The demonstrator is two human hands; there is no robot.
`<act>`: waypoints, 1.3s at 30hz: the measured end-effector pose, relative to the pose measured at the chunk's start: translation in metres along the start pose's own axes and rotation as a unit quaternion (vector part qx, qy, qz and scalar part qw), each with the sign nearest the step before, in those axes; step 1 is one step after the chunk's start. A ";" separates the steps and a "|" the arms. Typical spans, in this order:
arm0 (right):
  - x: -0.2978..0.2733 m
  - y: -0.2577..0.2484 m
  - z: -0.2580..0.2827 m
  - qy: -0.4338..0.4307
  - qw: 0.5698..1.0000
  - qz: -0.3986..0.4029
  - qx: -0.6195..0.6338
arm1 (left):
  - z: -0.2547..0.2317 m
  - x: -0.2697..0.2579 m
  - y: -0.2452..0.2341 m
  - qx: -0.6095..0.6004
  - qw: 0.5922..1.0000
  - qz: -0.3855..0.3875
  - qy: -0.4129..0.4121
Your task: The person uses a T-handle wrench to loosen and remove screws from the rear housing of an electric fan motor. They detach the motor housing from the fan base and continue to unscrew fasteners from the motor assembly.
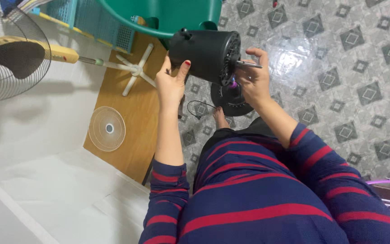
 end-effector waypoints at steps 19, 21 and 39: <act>-0.069 -0.018 0.025 0.239 0.958 0.124 0.100 | -0.028 -0.108 0.039 -0.434 0.886 -0.111 -0.121; -0.090 -0.027 0.031 0.423 0.829 0.130 0.343 | -0.025 -0.119 0.064 -0.558 0.808 -0.123 -0.146; -0.094 -0.105 0.043 0.288 0.926 -0.062 0.235 | 0.040 -0.093 0.153 -0.566 0.775 0.008 -0.279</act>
Point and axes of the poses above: each hand's wrist, its own x-axis towards the middle knuckle, its own y-axis out of the palm, z = x × y, the point moved 1 cm from there along x, towards the middle knuckle, and after that the axes turned 5 degrees about y, right-handed, at the moved point
